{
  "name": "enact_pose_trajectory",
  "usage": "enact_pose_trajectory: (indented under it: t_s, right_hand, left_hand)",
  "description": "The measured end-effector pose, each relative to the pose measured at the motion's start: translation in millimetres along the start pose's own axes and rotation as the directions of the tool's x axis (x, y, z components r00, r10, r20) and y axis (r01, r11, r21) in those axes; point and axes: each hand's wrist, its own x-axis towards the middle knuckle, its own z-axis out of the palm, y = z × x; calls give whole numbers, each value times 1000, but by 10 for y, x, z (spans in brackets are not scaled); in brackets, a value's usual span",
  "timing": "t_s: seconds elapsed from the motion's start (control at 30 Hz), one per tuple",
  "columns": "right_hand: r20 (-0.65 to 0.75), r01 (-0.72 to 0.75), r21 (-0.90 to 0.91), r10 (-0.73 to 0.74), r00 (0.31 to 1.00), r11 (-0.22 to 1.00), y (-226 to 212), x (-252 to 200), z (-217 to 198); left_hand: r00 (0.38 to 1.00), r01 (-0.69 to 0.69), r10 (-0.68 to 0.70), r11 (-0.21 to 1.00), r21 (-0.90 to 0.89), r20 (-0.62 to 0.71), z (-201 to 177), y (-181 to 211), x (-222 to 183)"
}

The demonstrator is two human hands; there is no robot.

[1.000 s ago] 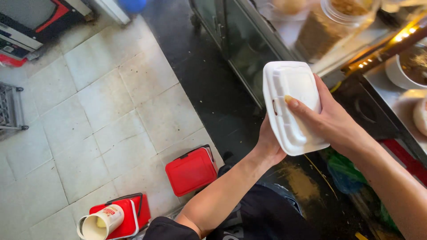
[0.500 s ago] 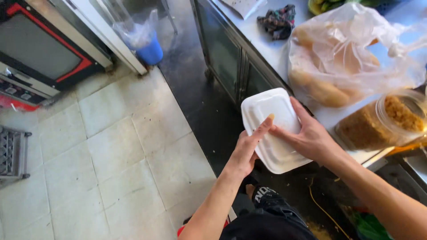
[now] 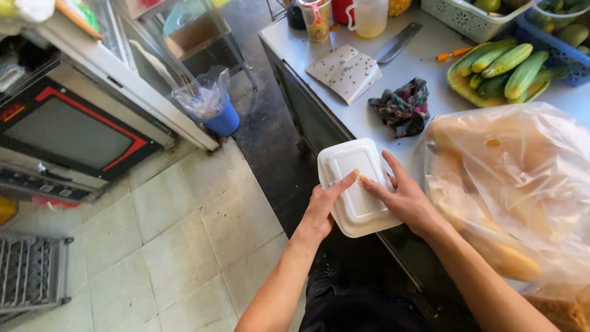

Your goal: Preparing a takeaway container of yellow sticky rice by adding various meat toppings, vegetables, and sauces.

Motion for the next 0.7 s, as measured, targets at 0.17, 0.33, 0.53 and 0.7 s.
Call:
enact_pose_trajectory:
  t_s: [0.17,0.33,0.53,0.7]
  right_hand:
    - [-140,-109,33,113,984,993,-6,723,-81]
    - [-452,26,-164,-99,886,986,262,1855,-436]
    - [-596,-320,-774,-456,662,547,656,2693,-525]
    - [-842,-399,-371,-123,525,838,293,2493,-743]
  left_hand:
    - [997,67,-70,993,99,27,-192,241,950]
    - [979,150,-176,964,217,105,-467,688,1908]
    - [934,225,-301,915,336,193,-469,959,2683]
    - [870,210,-396,836,507,293,-218,692,3166]
